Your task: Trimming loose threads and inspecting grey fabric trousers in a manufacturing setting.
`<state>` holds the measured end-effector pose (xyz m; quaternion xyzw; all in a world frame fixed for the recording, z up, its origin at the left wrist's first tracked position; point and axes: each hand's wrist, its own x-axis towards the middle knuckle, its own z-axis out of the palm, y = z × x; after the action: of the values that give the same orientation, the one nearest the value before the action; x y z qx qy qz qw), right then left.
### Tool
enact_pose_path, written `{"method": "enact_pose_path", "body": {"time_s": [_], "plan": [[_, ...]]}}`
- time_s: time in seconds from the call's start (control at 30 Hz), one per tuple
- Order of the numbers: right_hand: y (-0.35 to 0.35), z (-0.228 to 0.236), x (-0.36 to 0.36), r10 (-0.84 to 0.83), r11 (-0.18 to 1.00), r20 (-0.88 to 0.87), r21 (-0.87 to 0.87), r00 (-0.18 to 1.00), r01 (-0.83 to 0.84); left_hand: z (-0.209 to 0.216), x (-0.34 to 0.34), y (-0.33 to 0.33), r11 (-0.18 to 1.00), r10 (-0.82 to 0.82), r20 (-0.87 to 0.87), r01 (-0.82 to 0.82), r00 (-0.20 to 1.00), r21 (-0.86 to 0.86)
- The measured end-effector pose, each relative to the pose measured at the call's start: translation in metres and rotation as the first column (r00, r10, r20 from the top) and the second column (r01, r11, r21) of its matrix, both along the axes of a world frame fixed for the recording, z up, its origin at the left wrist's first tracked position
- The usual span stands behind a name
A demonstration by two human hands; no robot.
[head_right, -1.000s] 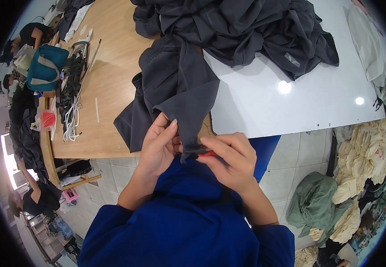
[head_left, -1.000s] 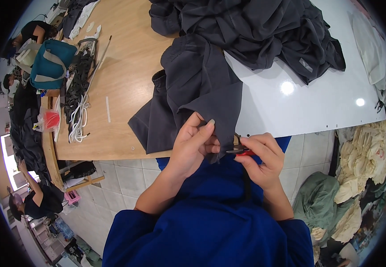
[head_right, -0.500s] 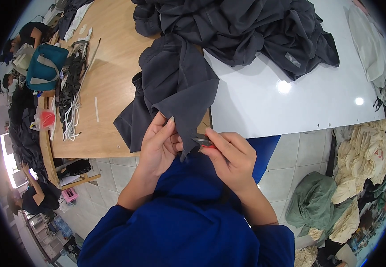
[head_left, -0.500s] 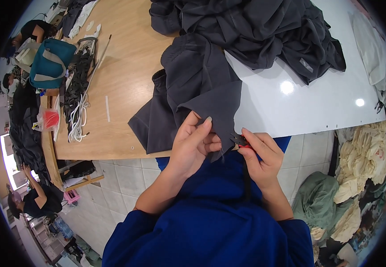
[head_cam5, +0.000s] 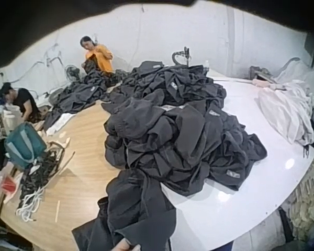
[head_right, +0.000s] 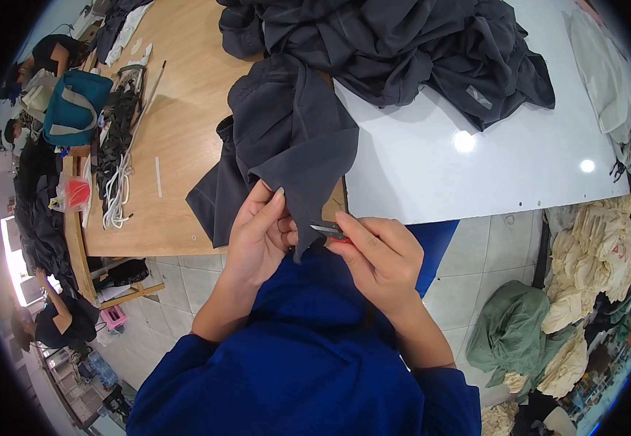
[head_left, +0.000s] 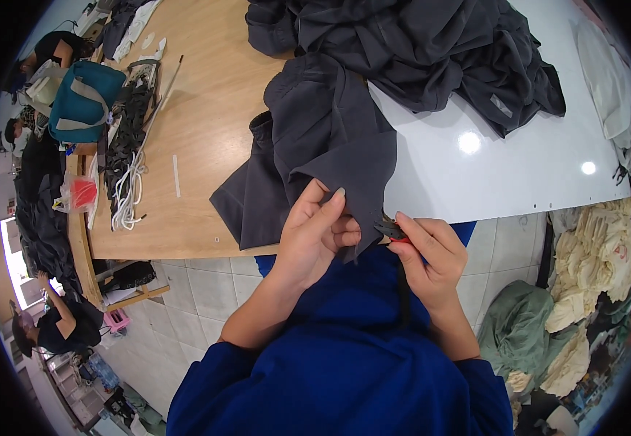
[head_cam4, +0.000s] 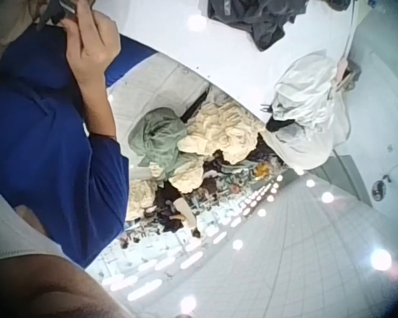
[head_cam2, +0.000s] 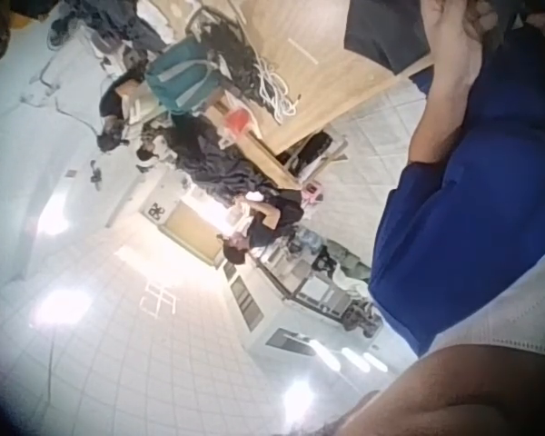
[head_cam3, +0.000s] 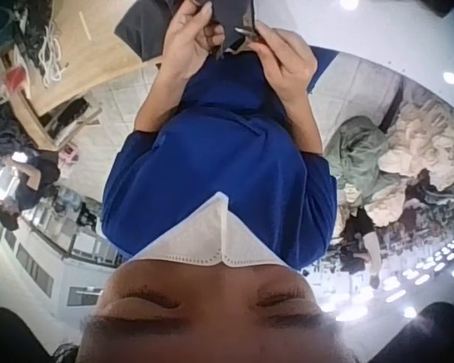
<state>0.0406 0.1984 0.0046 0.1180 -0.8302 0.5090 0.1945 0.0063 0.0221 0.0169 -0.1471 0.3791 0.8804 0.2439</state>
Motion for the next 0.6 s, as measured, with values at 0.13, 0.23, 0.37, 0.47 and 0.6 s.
{"method": "enact_pose_path", "body": {"time_s": [0.13,0.23,0.37,0.47,0.6], "plan": [[0.0005,0.0007,0.0002,0.002,1.0,-0.009,0.008,1.0,-0.002,0.0005,0.0015,0.0006,1.0,-0.007,-0.012,0.007,1.0,-0.024],[0.001,0.0014,0.0005,0.008,1.0,0.005,0.021,1.0,-0.008,-0.0001,0.002,0.0009,1.0,-0.007,-0.005,0.007,1.0,-0.028],[0.0017,0.0019,0.0009,-0.002,0.999,-0.012,0.051,1.0,0.003,-0.0002,0.0017,0.0003,1.0,-0.012,0.002,0.012,1.0,-0.022],[0.0033,0.0028,0.0016,-0.002,0.997,-0.008,0.075,1.0,0.002,-0.0022,0.0022,-0.0001,0.999,-0.021,-0.002,0.021,1.0,-0.039],[0.0016,0.0033,0.0032,-0.031,0.999,0.056,-0.023,0.998,0.032,-0.0037,0.0029,0.0001,1.0,-0.012,0.004,0.012,1.0,-0.016]]}}
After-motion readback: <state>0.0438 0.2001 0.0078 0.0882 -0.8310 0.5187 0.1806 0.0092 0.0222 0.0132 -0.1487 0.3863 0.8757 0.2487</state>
